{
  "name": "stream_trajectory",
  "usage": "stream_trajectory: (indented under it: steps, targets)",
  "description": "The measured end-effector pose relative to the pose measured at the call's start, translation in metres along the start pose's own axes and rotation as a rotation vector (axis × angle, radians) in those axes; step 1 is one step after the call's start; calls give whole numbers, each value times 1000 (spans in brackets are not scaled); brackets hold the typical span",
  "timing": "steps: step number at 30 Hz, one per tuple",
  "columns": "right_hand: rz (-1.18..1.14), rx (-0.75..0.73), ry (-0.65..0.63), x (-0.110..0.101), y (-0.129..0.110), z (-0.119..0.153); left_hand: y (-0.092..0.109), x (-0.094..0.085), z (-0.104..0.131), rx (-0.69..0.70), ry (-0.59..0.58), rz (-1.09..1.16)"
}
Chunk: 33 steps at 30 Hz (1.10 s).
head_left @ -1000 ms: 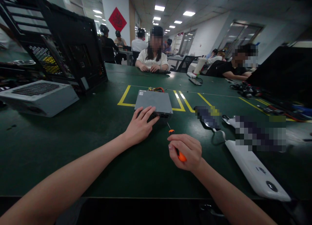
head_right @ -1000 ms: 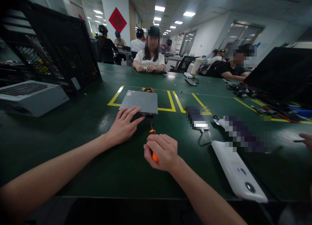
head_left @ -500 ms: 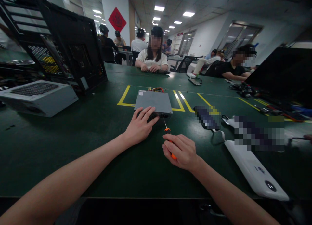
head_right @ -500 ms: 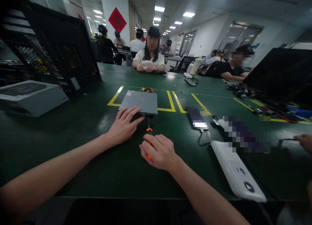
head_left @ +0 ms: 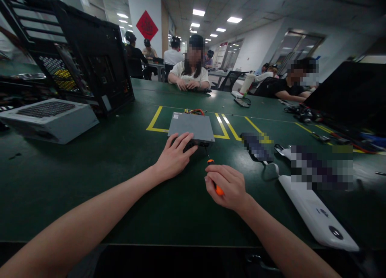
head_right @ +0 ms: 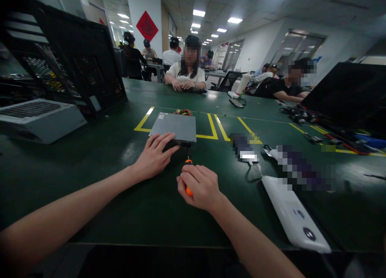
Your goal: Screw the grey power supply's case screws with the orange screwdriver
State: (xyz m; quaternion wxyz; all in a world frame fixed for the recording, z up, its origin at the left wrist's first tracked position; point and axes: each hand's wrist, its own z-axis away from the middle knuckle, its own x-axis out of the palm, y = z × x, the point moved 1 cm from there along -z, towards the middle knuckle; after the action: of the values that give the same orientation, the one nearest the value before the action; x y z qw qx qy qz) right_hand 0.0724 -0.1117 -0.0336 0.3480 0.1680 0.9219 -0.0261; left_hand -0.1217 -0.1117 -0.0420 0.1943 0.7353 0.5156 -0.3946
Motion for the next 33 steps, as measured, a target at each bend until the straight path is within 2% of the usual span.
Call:
stream_trajectory:
  steps: [3,14,18,33]
  targets:
    - [-3,9,-30,3,4,0,0,0,0,-2,1,3]
    - [-4,-26,62,-1,1,0,-1,2,1,-1,-5,-15]
    - [-67,-86,89,-6,-3,-2,-1,1,0,0,-2,5]
    - [-95,-74,33,0,-2,-3,0,0,0,-4,-1,3]
